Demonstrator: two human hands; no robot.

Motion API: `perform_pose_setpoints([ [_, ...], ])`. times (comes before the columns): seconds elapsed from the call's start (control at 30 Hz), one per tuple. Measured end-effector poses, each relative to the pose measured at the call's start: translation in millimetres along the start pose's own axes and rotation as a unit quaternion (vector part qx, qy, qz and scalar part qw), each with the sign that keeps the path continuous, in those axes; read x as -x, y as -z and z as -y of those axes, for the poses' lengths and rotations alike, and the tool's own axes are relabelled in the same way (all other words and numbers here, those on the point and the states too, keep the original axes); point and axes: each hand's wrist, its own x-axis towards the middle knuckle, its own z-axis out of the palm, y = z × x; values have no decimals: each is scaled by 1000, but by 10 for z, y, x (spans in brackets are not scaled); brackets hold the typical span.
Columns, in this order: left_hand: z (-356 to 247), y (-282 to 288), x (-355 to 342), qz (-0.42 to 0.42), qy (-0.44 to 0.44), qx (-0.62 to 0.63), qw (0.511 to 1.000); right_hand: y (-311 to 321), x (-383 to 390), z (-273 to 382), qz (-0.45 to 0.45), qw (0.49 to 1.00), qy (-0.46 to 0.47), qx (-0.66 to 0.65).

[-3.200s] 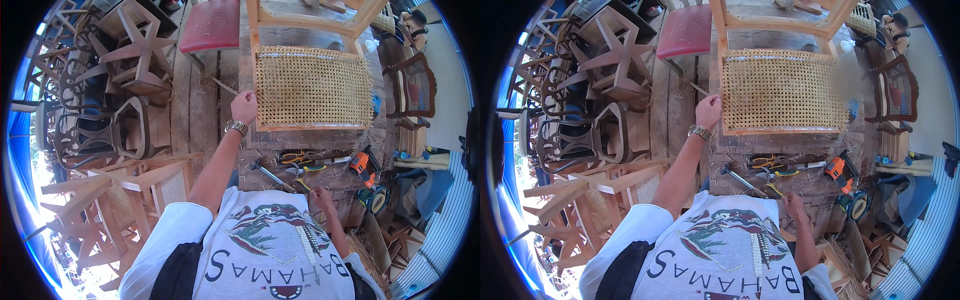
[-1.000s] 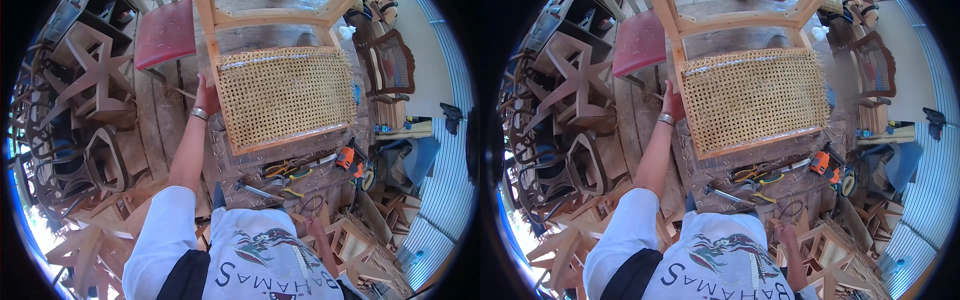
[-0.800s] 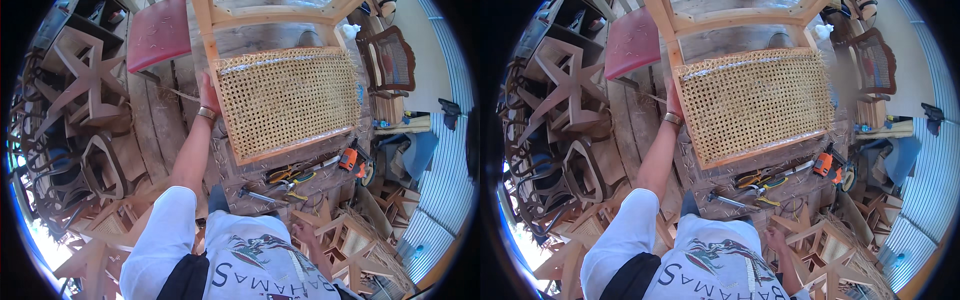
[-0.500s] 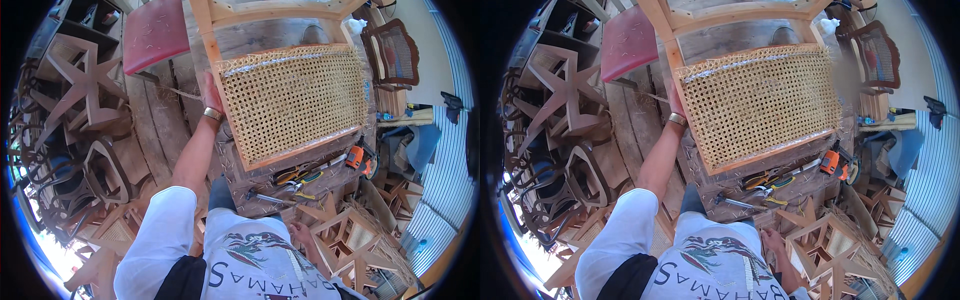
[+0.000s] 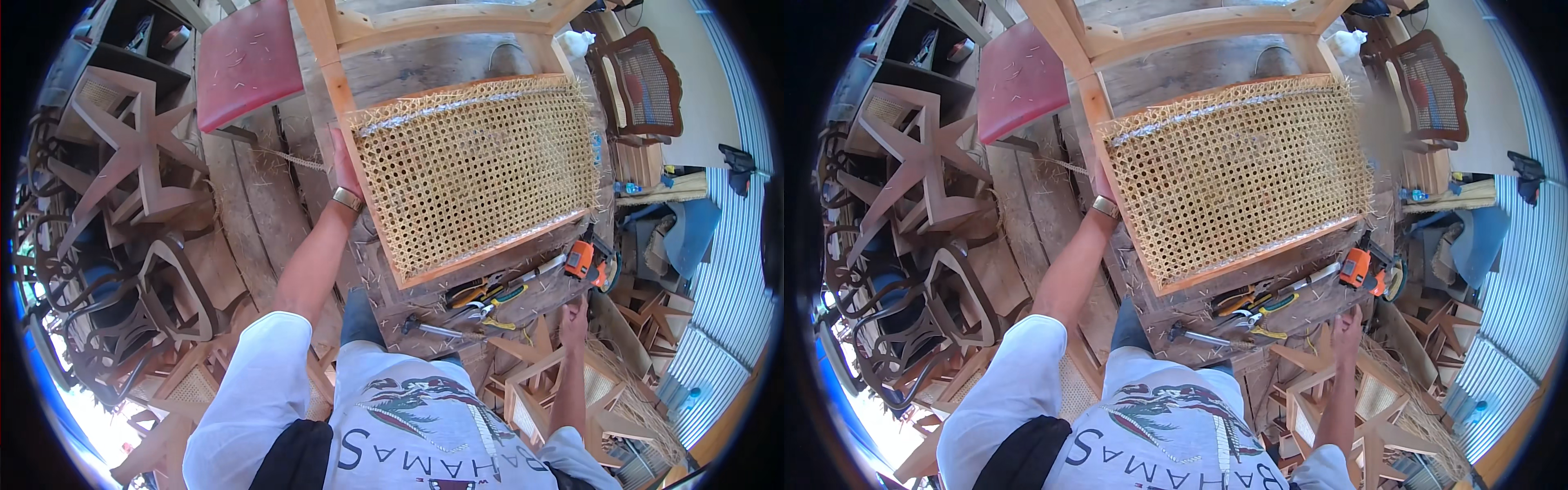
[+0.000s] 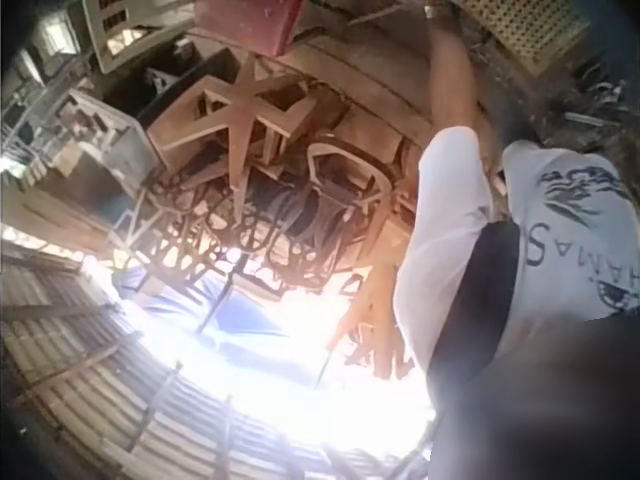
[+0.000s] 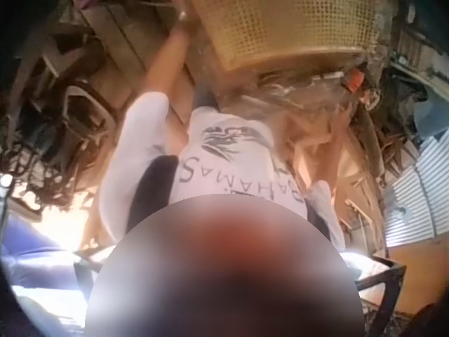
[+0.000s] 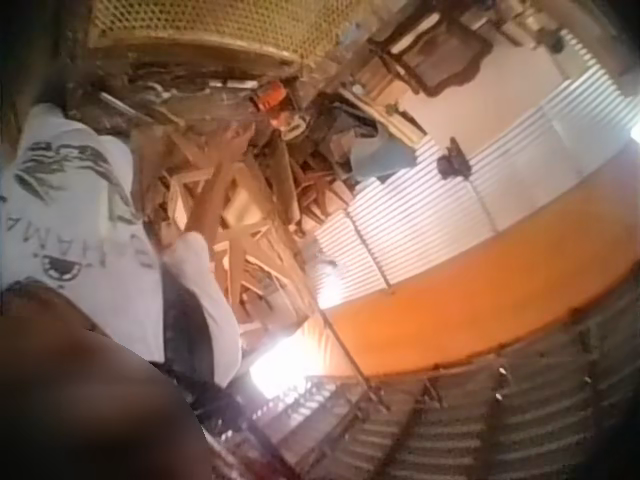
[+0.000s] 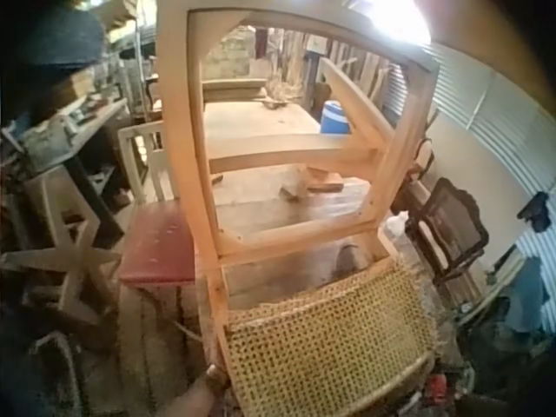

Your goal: Attaching rattan cane webbing to a wooden chair frame using a hammer and a pneumatic staple gun.

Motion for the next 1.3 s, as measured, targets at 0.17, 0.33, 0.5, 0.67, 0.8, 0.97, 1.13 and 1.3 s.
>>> perform_pose_setpoints([
  [0.17,84,121,-98,21,11,47,999,-189,227,234,45,998,-33,20],
  [0.33,132,173,-106,19,26,86,996,-556,875,209,78,997,-4,-29],
  [0.5,171,240,-170,32,29,84,995,-697,1201,137,122,989,-67,-55],
  [0.67,161,258,-256,64,38,109,991,-740,1230,215,122,991,-54,-27],
  [0.8,87,169,-162,51,33,55,997,-699,1243,374,131,988,-44,-64],
  [0.97,-203,144,221,30,28,-45,998,-597,1226,457,127,992,-8,-15],
  [1.13,-382,157,935,-98,-99,-190,972,-576,940,360,136,991,-5,-15],
  [1.3,-110,-149,1357,-138,-167,-276,936,-712,436,299,203,979,26,-11],
])
